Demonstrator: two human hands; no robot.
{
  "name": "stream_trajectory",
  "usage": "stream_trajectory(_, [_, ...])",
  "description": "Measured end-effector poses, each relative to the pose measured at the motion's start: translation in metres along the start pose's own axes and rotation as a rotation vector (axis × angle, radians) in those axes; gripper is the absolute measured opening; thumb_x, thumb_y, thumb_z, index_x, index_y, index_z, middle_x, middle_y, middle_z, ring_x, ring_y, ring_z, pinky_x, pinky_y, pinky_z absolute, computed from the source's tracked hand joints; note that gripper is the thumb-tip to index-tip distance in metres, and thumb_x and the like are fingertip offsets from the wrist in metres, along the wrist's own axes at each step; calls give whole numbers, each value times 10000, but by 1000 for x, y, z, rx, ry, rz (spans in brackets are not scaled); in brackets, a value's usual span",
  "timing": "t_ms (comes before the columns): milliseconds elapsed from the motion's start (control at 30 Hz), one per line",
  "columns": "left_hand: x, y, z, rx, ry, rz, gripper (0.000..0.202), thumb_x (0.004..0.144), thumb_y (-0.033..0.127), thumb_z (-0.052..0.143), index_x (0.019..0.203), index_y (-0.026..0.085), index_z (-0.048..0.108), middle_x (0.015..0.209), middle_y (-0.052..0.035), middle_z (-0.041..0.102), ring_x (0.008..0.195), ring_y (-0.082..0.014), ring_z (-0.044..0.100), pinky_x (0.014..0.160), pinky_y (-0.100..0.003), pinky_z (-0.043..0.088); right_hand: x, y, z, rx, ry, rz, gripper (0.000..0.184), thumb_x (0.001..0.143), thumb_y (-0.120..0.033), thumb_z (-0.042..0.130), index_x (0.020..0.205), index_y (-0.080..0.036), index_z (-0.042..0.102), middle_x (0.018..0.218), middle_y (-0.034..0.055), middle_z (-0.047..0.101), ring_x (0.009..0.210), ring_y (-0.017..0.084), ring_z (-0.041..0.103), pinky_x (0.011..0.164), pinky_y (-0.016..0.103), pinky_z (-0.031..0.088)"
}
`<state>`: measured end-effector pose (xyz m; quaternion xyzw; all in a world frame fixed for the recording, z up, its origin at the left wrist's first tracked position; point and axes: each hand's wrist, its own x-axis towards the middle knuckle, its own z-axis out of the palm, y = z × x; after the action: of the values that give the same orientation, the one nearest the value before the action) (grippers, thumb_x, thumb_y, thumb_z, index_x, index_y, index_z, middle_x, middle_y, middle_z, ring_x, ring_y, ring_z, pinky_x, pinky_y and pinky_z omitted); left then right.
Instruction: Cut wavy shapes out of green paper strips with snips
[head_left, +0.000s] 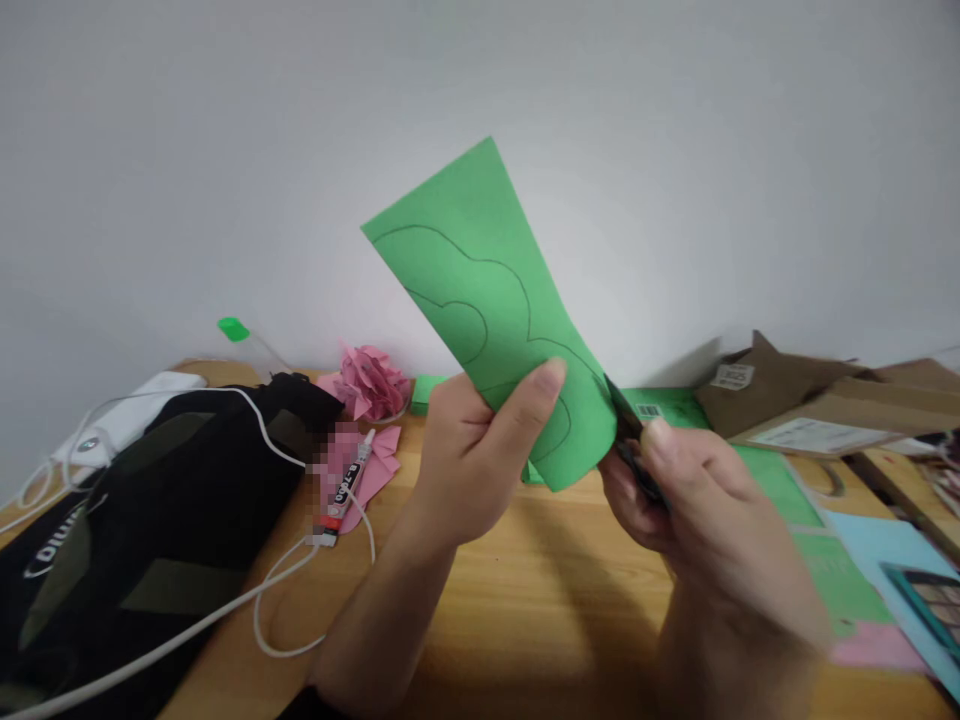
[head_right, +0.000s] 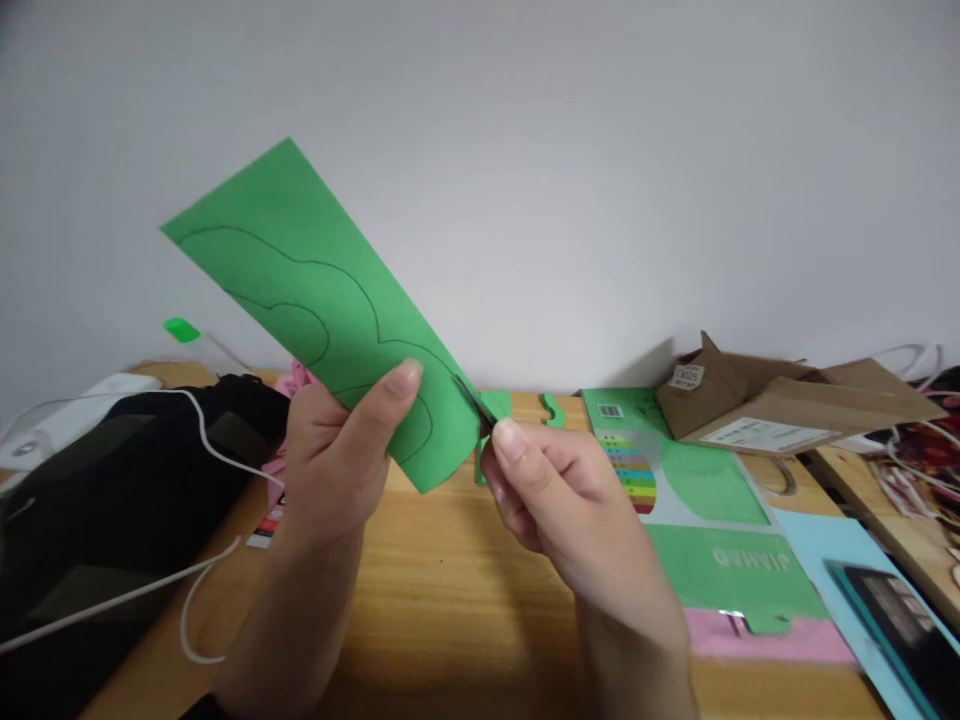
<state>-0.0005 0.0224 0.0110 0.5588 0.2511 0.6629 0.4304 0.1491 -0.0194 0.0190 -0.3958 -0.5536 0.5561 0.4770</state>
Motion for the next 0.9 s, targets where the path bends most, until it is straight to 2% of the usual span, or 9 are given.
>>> stream_trajectory(333, [0, 2, 1, -57, -22, -13, 431, 940, 324, 617, 548, 178, 517, 501, 38, 445, 451, -77, 413, 443, -221, 383, 3, 1, -3, -50, 7, -86, 597, 939, -595, 553, 521, -186, 433, 462, -63, 309, 413, 55, 211, 365, 219, 151])
stream_trajectory(767, [-1, 1, 0, -73, -28, -47, 433, 933, 348, 628, 544, 182, 540, 501, 35, 447, 453, -82, 412, 461, -237, 382, 2, 0, -3, -35, -7, -32, 580, 921, -611, 568, 533, -192, 467, 452, -60, 327, 406, 61, 208, 367, 229, 136])
stream_trajectory(900, [1, -2, 1, -68, 39, -23, 397, 917, 362, 649, 573, 180, 572, 529, 30, 492, 481, -90, 456, 481, -234, 415, 3, 1, 0, 43, 7, 20, 572, 894, -648, 576, 561, -191, 493, 477, -64, 316, 420, 63, 184, 373, 233, 108])
